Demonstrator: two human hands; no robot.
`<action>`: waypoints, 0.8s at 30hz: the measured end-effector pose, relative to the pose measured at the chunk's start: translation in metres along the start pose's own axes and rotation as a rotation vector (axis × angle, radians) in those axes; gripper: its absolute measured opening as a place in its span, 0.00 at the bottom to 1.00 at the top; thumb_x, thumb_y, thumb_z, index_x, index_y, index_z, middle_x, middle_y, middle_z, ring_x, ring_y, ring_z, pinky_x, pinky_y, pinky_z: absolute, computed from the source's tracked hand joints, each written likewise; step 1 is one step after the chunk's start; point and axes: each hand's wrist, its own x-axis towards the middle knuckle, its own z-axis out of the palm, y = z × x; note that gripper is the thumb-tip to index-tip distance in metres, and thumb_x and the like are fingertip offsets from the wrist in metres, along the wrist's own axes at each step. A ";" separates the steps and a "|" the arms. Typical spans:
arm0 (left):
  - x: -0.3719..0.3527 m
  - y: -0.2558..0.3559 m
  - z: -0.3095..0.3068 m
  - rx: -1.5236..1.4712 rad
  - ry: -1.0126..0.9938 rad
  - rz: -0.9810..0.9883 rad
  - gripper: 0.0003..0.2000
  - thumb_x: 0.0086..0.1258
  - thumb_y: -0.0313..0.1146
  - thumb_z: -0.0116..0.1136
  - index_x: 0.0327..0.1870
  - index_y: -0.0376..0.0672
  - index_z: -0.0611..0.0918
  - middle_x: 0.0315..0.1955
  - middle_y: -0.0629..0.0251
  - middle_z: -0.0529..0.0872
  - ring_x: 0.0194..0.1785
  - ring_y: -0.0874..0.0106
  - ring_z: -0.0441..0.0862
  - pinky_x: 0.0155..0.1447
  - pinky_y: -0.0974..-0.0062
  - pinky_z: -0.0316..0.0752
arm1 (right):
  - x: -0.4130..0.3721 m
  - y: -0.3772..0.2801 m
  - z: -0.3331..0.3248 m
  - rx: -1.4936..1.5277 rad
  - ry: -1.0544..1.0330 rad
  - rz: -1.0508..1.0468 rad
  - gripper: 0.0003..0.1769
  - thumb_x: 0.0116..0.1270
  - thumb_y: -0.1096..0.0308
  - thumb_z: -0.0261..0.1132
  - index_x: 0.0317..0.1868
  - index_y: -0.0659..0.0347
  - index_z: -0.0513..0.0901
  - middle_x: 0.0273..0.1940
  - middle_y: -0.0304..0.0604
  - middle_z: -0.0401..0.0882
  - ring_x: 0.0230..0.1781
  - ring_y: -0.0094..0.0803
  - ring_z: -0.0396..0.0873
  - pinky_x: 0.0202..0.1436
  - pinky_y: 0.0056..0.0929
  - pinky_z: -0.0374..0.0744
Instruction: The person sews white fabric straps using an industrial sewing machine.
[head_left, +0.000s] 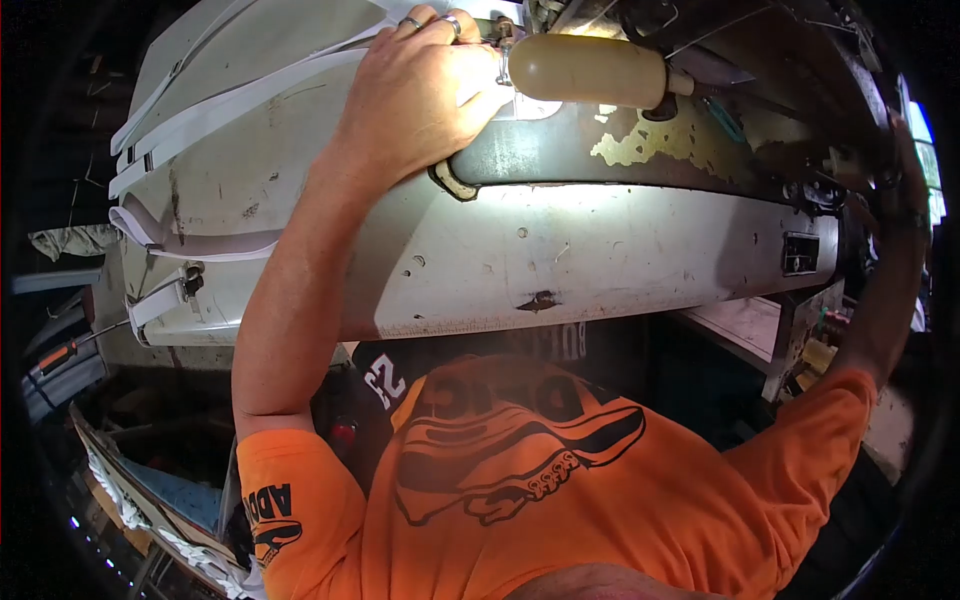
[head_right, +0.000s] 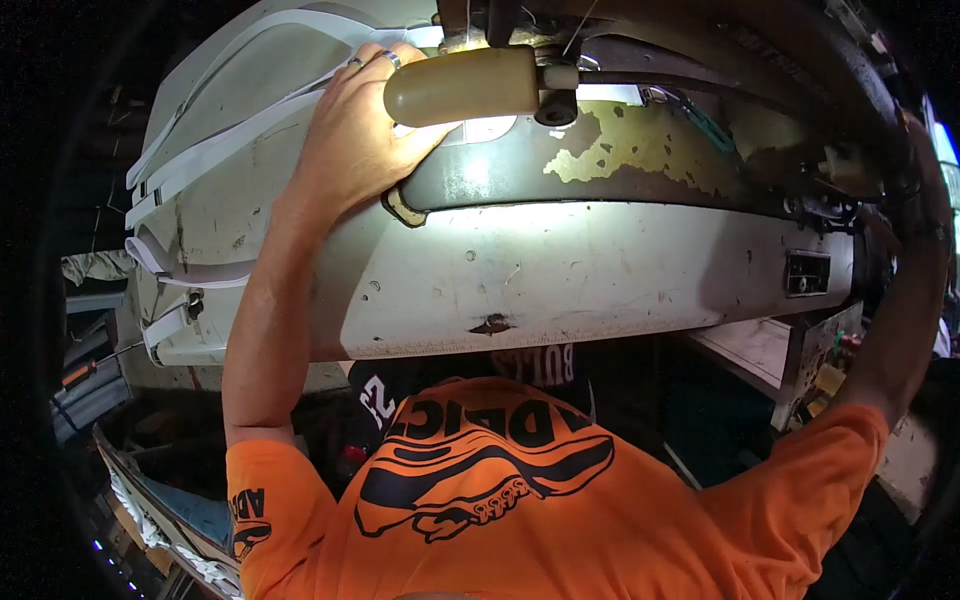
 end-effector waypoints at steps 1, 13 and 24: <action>0.000 0.000 0.001 0.008 0.001 0.008 0.19 0.67 0.43 0.74 0.51 0.41 0.84 0.47 0.57 0.85 0.55 0.55 0.83 0.65 0.58 0.74 | -0.006 0.005 0.004 -0.007 -0.005 -0.002 0.28 0.76 0.55 0.64 0.62 0.74 0.84 0.55 0.62 0.86 0.53 0.55 0.84 0.61 0.51 0.82; 0.002 0.000 0.001 -0.044 -0.010 0.039 0.18 0.65 0.41 0.75 0.50 0.42 0.85 0.45 0.58 0.86 0.54 0.55 0.83 0.64 0.59 0.74 | -0.037 0.036 0.016 -0.057 0.007 -0.032 0.27 0.72 0.59 0.68 0.64 0.71 0.83 0.57 0.59 0.85 0.57 0.53 0.84 0.63 0.48 0.82; 0.003 0.001 0.000 -0.030 -0.017 -0.012 0.17 0.66 0.41 0.75 0.49 0.43 0.85 0.45 0.60 0.86 0.55 0.57 0.83 0.67 0.60 0.73 | -0.067 0.022 0.029 -0.169 0.129 -0.109 0.28 0.69 0.63 0.71 0.66 0.68 0.83 0.59 0.56 0.85 0.60 0.50 0.83 0.66 0.46 0.81</action>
